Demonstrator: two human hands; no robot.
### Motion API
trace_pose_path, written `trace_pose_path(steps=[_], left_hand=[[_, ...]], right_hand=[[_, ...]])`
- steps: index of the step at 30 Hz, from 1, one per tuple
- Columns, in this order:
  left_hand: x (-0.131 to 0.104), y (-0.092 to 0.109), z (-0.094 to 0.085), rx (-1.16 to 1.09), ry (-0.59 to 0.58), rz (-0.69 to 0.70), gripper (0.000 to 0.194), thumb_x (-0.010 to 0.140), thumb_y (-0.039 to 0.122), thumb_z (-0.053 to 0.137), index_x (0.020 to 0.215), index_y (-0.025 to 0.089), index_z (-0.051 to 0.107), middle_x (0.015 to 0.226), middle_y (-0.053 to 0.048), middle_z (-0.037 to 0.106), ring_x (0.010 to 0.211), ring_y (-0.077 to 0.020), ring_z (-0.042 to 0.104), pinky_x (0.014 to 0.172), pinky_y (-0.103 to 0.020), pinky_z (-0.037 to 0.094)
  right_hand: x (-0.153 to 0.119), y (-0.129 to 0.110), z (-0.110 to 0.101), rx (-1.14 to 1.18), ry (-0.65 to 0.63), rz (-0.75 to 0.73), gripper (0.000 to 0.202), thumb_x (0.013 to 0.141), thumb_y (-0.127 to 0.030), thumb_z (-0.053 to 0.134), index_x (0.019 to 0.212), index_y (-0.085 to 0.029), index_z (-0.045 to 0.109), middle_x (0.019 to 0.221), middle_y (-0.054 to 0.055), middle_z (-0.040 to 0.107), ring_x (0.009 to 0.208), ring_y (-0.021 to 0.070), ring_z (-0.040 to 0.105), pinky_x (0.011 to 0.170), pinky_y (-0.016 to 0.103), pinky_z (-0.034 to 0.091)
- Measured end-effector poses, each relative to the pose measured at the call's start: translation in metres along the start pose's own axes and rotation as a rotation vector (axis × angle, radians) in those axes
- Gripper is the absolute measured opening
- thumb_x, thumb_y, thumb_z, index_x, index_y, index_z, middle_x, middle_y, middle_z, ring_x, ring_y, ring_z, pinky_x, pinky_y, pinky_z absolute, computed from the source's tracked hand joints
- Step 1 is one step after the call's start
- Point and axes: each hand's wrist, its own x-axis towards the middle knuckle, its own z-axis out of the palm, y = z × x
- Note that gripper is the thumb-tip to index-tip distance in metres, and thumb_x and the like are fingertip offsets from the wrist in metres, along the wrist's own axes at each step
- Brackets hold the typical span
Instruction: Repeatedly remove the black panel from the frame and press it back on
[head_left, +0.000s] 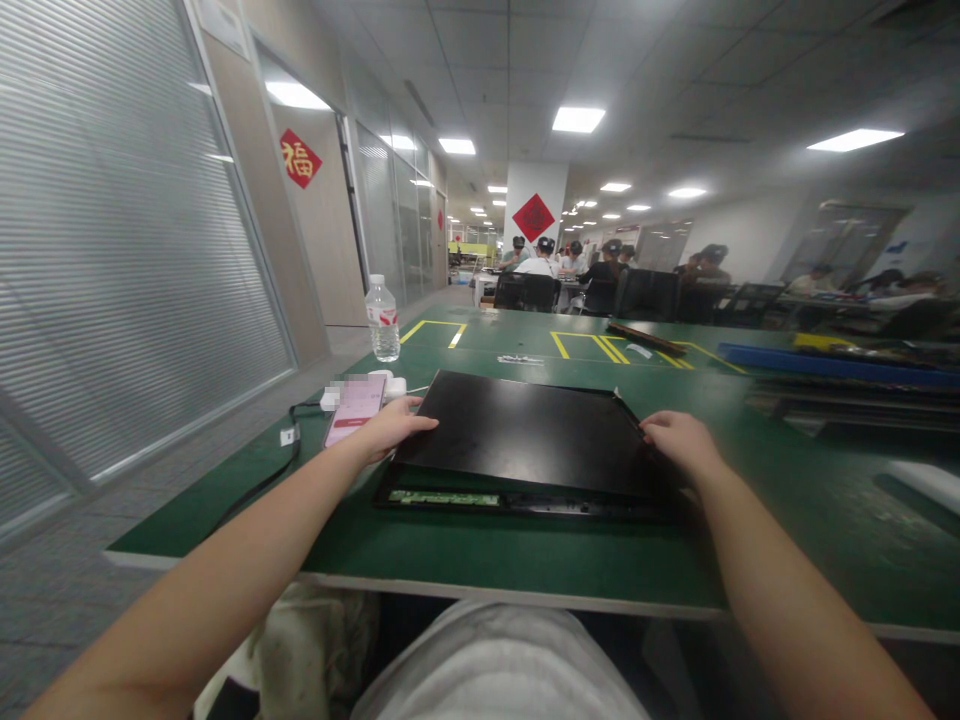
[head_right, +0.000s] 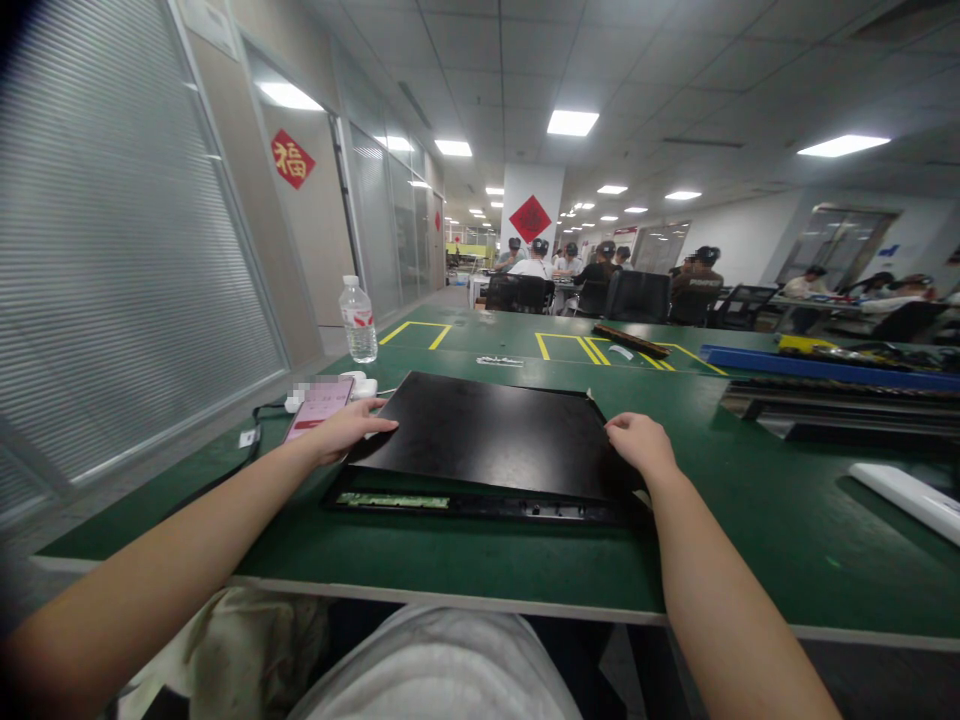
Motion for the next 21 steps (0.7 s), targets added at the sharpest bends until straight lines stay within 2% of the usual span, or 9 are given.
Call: trace_pose_path(steps=[7, 12, 18, 21], left_hand=[[-0.003, 0.002, 0.001, -0.032, 0.068, 0.018, 0.039, 0.069, 0.021, 0.079, 0.105, 0.017, 0.064, 0.078, -0.005, 0.076, 0.074, -0.0252, 0.075, 0.065, -0.033, 0.060], [0.001, 0.003, 0.001, -0.115, 0.067, 0.069, 0.033, 0.069, 0.021, 0.078, 0.100, 0.017, 0.068, 0.081, -0.005, 0.078, 0.079, -0.0252, 0.075, 0.071, -0.034, 0.060], [0.011, -0.001, -0.008, -0.147, -0.005, 0.166, 0.041, 0.056, 0.027, 0.085, 0.093, 0.016, 0.073, 0.086, -0.007, 0.079, 0.085, -0.0251, 0.074, 0.082, -0.035, 0.056], [0.014, -0.004, -0.012, -0.100, 0.015, 0.182, 0.048, 0.050, 0.033, 0.089, 0.093, 0.017, 0.075, 0.090, -0.008, 0.079, 0.090, -0.0273, 0.073, 0.086, -0.038, 0.054]], right_hand=[[0.002, 0.002, 0.001, 0.053, -0.030, 0.033, 0.025, 0.079, -0.025, 0.057, 0.093, -0.021, 0.078, 0.083, 0.005, 0.076, 0.083, 0.0219, 0.068, 0.068, 0.029, 0.045], [0.004, 0.004, 0.003, 0.084, -0.021, 0.035, 0.025, 0.078, -0.023, 0.059, 0.093, -0.020, 0.078, 0.082, 0.005, 0.076, 0.079, 0.0203, 0.069, 0.065, 0.026, 0.044], [-0.002, -0.002, -0.002, 0.086, -0.022, 0.055, 0.025, 0.076, -0.021, 0.059, 0.092, -0.020, 0.079, 0.082, 0.006, 0.076, 0.078, 0.0204, 0.068, 0.064, 0.027, 0.044], [-0.003, -0.004, -0.003, 0.090, -0.025, 0.059, 0.026, 0.076, -0.022, 0.058, 0.092, -0.021, 0.079, 0.082, 0.005, 0.076, 0.079, 0.0203, 0.068, 0.065, 0.027, 0.044]])
